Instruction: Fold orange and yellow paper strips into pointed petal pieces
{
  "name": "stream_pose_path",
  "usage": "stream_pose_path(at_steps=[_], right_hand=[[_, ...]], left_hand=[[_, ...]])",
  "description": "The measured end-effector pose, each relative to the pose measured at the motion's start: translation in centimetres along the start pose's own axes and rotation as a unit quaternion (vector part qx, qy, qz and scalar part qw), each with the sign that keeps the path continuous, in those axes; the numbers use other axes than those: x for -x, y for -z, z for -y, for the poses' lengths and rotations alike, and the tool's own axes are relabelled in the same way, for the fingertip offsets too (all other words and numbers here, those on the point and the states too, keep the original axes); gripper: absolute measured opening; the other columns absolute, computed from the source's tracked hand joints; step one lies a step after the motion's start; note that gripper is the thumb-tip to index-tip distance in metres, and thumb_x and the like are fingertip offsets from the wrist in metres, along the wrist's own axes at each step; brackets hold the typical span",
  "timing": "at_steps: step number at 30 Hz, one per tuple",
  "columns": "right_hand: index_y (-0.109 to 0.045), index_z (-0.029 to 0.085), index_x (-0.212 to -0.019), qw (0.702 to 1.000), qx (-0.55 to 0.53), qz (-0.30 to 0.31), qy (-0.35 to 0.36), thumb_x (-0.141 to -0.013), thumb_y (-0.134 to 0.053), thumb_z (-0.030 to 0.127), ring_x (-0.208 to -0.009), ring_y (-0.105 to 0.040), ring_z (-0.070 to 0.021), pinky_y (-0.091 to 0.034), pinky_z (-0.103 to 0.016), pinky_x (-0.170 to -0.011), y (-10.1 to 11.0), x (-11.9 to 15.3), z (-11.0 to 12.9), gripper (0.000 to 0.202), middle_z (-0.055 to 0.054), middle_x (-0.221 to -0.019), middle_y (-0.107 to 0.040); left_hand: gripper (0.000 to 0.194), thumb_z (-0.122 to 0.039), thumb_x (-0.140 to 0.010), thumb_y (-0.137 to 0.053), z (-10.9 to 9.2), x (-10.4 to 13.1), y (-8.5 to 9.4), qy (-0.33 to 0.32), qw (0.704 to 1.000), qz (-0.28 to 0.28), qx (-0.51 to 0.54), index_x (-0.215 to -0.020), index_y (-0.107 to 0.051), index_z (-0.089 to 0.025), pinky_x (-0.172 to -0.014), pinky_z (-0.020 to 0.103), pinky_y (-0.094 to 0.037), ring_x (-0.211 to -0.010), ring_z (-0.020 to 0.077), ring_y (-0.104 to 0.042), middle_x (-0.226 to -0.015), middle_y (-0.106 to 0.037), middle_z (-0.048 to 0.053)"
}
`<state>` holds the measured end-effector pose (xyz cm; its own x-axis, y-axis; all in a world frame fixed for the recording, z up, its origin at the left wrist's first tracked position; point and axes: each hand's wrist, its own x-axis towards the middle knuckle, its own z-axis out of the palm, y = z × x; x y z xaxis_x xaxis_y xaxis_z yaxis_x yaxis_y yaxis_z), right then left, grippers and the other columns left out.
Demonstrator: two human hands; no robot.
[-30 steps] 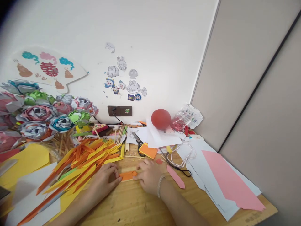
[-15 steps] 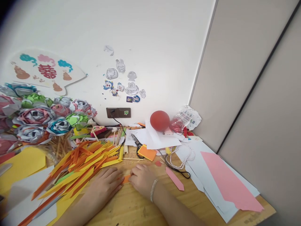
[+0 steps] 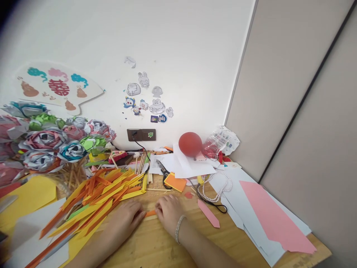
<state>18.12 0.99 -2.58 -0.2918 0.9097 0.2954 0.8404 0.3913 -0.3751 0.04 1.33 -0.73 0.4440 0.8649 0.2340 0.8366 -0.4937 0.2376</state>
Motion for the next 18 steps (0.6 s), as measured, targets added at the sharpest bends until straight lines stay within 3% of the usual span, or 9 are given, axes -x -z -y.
stream_pose_path(at_steps=[4,10,15,18], right_hand=[[-0.06,0.02,-0.082,0.999,-0.011,0.006,-0.036,-0.078,-0.067,0.023,-0.09,-0.052,-0.0194,-0.036,-0.031,-0.077,0.0,-0.1,-0.3,0.009,-0.002,-0.09,-0.06],[-0.058,0.019,-0.078,0.999,-0.031,0.007,-0.015,-0.078,-0.069,0.024,-0.089,-0.052,-0.018,-0.036,-0.029,-0.076,-0.1,0.2,-0.3,0.012,-0.001,-0.088,-0.059],[-0.059,0.019,-0.088,0.995,-0.006,0.032,0.095,-0.081,-0.065,0.025,-0.084,-0.054,-0.0173,-0.04,-0.027,-0.073,-0.2,0.3,0.2,0.012,-0.001,-0.086,-0.062],[-0.061,0.019,-0.079,0.985,0.038,0.039,0.165,-0.085,-0.06,0.024,-0.078,-0.056,-0.0172,-0.042,-0.027,-0.068,-0.3,0.3,0.2,0.008,-0.002,-0.081,-0.063]], left_hand=[[0.015,-0.023,-0.084,-0.046,0.0,-0.1,0.0,0.02,1.0,-0.008,0.007,-0.074,-0.056,-0.019,-0.071,0.03,-0.042,-0.078,0.0201,-0.058,-0.079,-0.063,0.004],[0.012,-0.024,-0.081,-0.053,0.5,0.3,-1.2,-0.012,0.998,-0.032,0.053,-0.07,-0.053,-0.019,-0.07,0.031,-0.042,-0.076,0.0207,-0.055,-0.077,-0.06,0.003],[0.014,-0.022,-0.084,-0.052,0.2,0.7,-1.9,-0.064,0.995,-0.042,0.065,-0.07,-0.053,-0.019,-0.067,0.03,-0.043,-0.073,0.0192,-0.055,-0.074,-0.06,0.002],[0.014,-0.02,-0.085,-0.05,0.0,0.9,-1.9,-0.088,0.994,-0.052,0.036,-0.071,-0.054,-0.019,-0.068,0.031,-0.044,-0.073,0.0194,-0.056,-0.075,-0.061,0.002]])
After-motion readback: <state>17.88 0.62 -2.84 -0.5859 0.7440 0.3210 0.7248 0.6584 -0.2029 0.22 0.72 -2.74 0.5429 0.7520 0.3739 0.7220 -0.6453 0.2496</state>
